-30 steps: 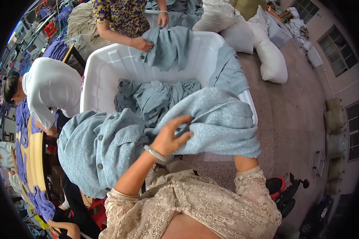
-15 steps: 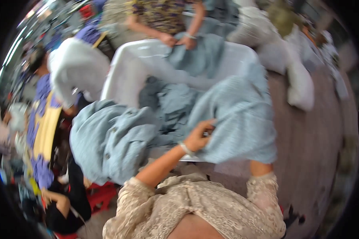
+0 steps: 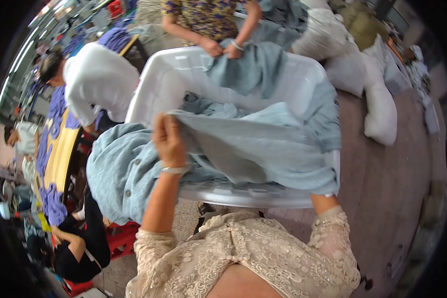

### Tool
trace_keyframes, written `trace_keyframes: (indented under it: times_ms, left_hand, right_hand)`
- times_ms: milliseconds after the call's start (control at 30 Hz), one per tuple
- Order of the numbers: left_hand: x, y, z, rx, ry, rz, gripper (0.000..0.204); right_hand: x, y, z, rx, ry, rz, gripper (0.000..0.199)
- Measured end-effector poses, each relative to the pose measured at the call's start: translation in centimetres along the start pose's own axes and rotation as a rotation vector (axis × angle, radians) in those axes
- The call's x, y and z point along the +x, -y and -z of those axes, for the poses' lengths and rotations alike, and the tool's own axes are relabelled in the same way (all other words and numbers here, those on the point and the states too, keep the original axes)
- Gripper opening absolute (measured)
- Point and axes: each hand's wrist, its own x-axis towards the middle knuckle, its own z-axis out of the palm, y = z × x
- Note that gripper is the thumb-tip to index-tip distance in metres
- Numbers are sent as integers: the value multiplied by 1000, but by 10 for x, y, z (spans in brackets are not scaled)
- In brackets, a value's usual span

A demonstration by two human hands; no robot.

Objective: The recorder is inspecting and sorting sweaters from a large bin in a factory setting.

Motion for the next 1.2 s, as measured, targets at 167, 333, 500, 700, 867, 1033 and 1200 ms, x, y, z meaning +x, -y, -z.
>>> trace_keyframes:
  times_ms: [167, 333, 500, 700, 867, 1033, 1200]
  left_hand:
    - [-4, -15, 15, -175, 9, -61, 15]
    - [-35, -29, 26, 194, 369, -63, 15]
    - [-44, -43, -1, 160, 936, -140, 10]
    - [-49, -29, -33, 249, 1230, -76, 27]
    - [-59, 38, -5, 348, 1218, -17, 28]
    - [-41, 82, -32, 971, 782, -177, 16]
    - [42, 42, -50, 507, 548, 220, 32]
  right_hand:
    - [4, 58, -28, 116, 183, -151, 51]
    - [9, 72, -58, 405, 302, -176, 44]
    - [32, 114, 4, 864, -496, 291, 50]
    - [69, 143, 21, 999, -344, 669, 20]
    - [23, 112, 56, 814, -557, 459, 20]
    - [-5, 114, 94, 803, -584, 378, 27]
    - [-22, 90, 104, 772, -390, 216, 24]
